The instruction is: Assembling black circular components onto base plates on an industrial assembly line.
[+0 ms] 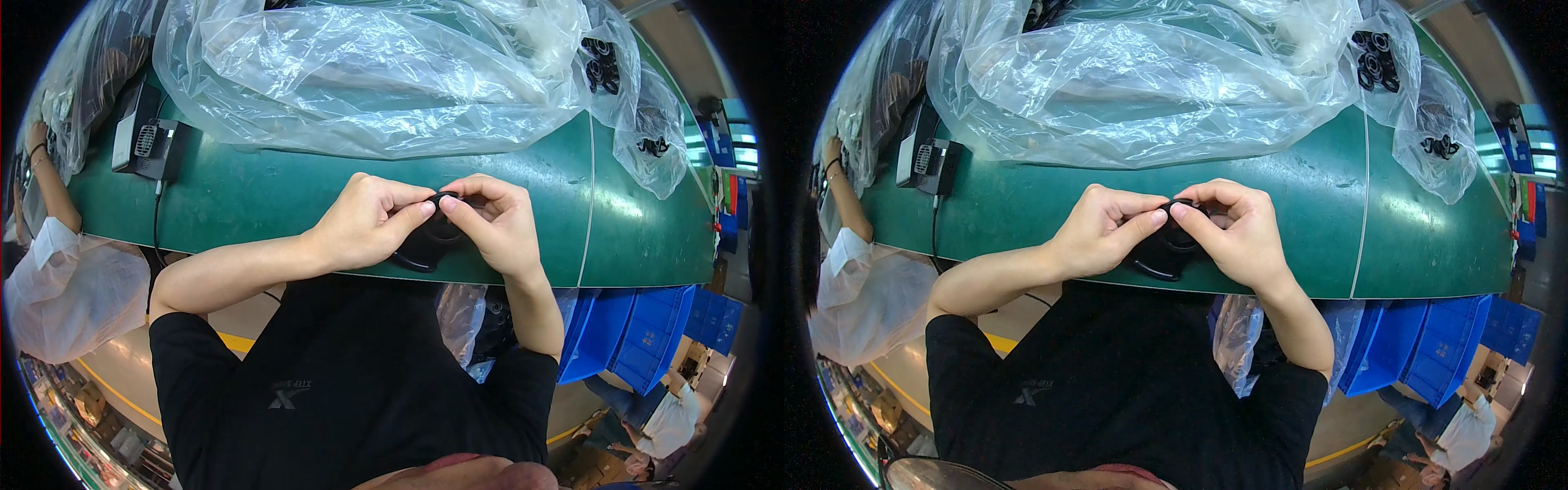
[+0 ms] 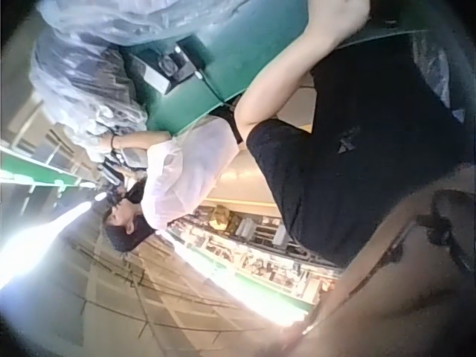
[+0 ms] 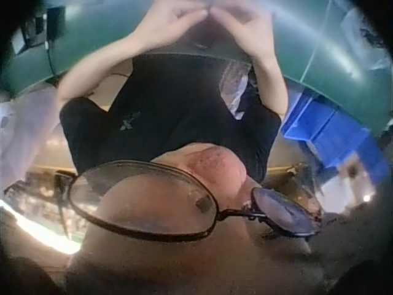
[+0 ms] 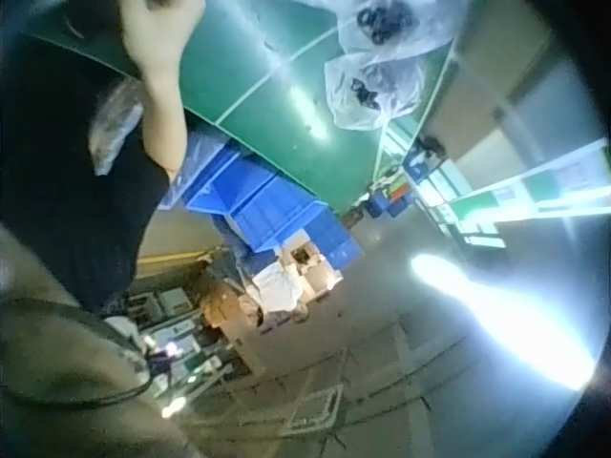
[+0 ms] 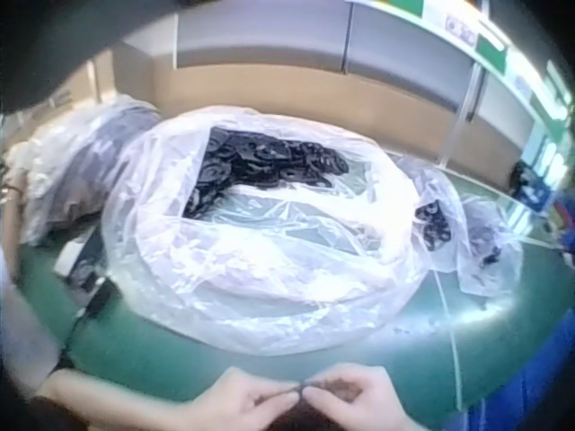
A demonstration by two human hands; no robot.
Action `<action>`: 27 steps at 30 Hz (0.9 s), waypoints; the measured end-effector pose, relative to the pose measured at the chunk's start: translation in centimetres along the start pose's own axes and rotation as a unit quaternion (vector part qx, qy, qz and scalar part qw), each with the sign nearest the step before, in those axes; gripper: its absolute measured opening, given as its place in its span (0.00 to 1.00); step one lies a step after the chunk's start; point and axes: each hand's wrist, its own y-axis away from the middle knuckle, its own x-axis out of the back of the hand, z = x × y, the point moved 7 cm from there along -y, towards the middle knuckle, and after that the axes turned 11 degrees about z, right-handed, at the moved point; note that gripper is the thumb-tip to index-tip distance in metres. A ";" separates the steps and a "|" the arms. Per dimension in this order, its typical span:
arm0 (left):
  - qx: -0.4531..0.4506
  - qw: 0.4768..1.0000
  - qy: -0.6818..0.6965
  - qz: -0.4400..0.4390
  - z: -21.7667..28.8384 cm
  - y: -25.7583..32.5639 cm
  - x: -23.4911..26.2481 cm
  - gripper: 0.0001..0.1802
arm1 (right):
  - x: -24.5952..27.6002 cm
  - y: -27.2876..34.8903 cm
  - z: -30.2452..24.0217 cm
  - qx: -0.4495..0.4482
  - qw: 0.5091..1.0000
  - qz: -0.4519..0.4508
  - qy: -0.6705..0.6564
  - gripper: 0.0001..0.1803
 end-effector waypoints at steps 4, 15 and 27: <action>0.013 1.000 0.020 -0.003 -0.2 -0.2 -0.1 0.13 | -0.1 0.1 0.4 -0.009 0.999 0.014 -0.038 0.07; -0.018 0.998 0.047 0.027 0.1 0.0 -0.1 0.11 | -0.3 -0.1 0.1 -0.028 0.999 0.000 -0.038 0.07; 0.024 0.999 0.040 -0.010 0.1 -0.2 0.0 0.12 | -0.3 0.0 -0.4 -0.012 0.999 -0.013 -0.033 0.08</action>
